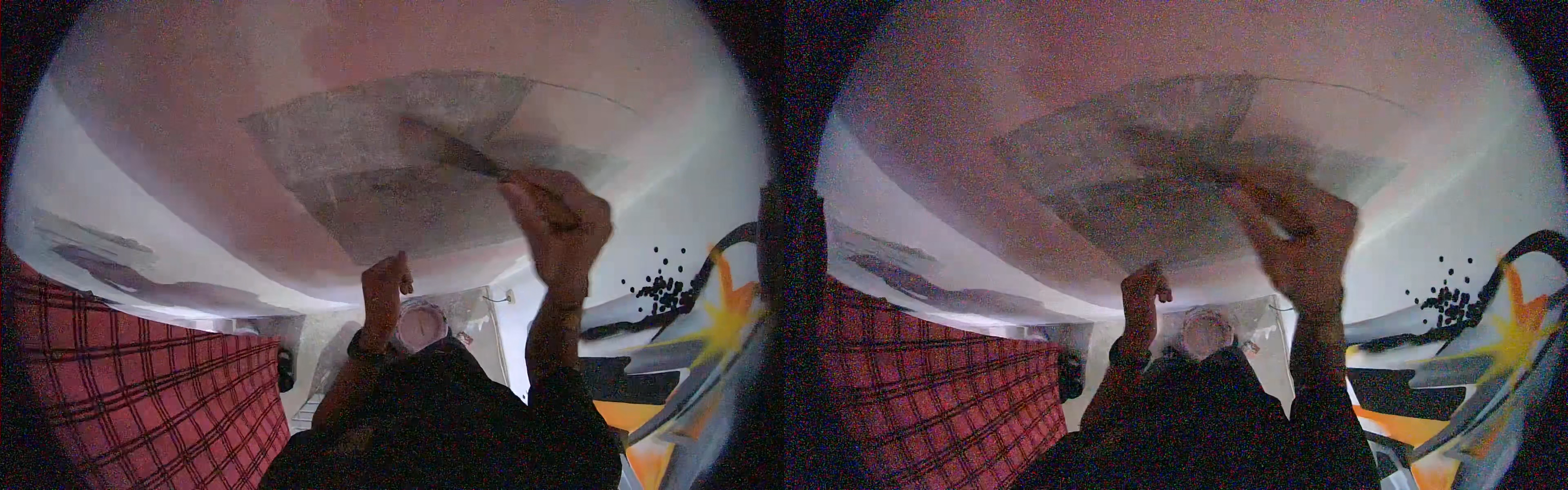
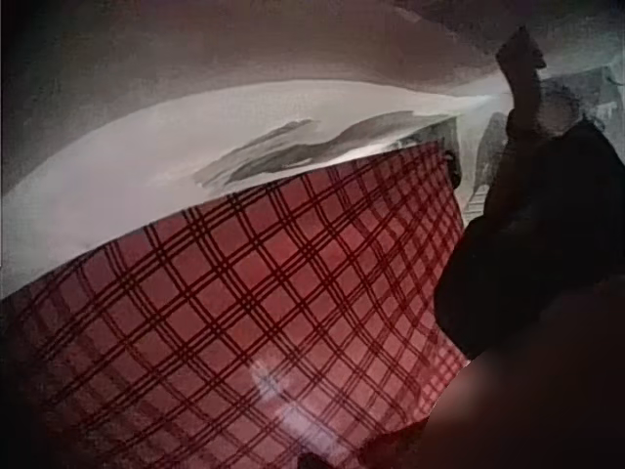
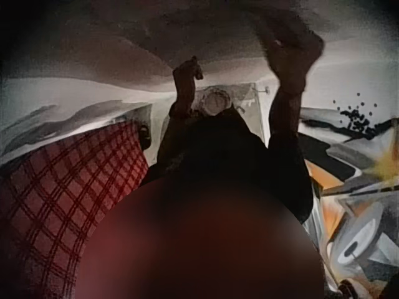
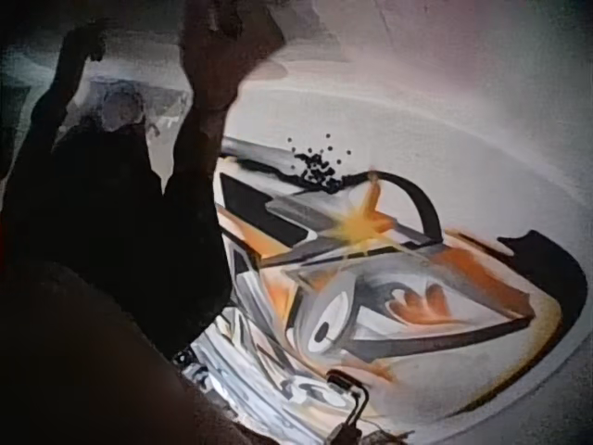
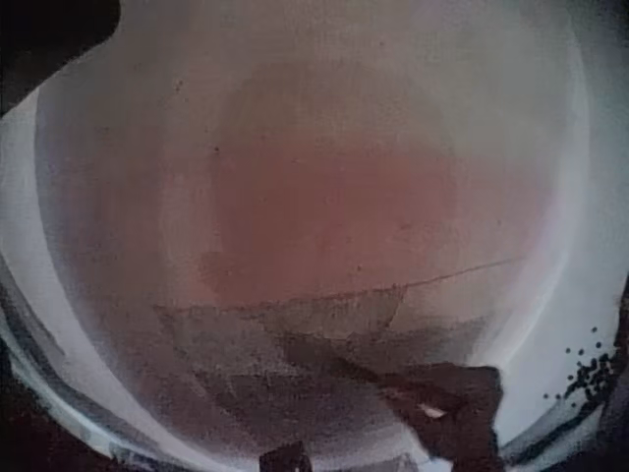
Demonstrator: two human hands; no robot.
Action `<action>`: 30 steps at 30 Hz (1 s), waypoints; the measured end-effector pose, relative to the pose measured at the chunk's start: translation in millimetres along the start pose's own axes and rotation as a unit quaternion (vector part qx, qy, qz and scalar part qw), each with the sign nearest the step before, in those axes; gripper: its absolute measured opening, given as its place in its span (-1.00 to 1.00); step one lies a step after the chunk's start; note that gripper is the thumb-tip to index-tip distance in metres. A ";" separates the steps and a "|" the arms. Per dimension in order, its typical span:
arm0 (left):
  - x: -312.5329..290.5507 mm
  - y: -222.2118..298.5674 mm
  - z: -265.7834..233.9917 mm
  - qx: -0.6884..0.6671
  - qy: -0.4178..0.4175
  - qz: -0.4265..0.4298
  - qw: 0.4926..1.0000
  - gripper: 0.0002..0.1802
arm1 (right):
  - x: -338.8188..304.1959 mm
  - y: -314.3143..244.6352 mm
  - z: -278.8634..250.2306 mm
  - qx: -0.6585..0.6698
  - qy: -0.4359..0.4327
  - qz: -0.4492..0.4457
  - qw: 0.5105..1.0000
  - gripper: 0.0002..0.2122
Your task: Applying and smoothing material to a circular repair patch on a wall using a putty knife.
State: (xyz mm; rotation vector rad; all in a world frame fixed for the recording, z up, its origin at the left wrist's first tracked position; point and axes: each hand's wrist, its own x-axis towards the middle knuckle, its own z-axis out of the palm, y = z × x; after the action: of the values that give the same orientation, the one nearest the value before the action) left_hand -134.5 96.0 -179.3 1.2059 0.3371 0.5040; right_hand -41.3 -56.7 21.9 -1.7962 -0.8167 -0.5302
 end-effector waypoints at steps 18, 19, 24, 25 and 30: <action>9.3 12.6 20.7 0.066 -0.045 -0.020 0.997 -0.59 | -7.5 13.7 -8.0 -0.110 -0.039 -0.105 0.988 -0.86; 11.3 12.3 21.2 0.089 -0.049 -0.006 0.995 -0.60 | -8.7 12.3 -6.1 -0.123 -0.057 -0.124 0.983 -0.85; 7.4 3.7 23.0 0.043 -0.077 -0.027 0.996 -0.59 | -14.6 31.6 -51.0 -0.045 0.019 -0.114 0.992 -0.67; 7.7 -0.5 22.1 0.025 -0.063 -0.042 0.997 -0.60 | -14.5 28.7 -59.5 -0.042 0.020 -0.125 0.991 -0.68; 9.4 -4.9 18.6 0.021 -0.057 -0.033 0.998 -0.62 | -17.1 28.5 -68.4 -0.104 0.026 -0.101 0.989 -0.73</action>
State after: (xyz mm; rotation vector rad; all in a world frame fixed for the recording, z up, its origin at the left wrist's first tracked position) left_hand -116.3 84.9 -177.6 1.2557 0.2895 0.3708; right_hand -30.0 -131.7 16.5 -1.8896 -0.9415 -0.8162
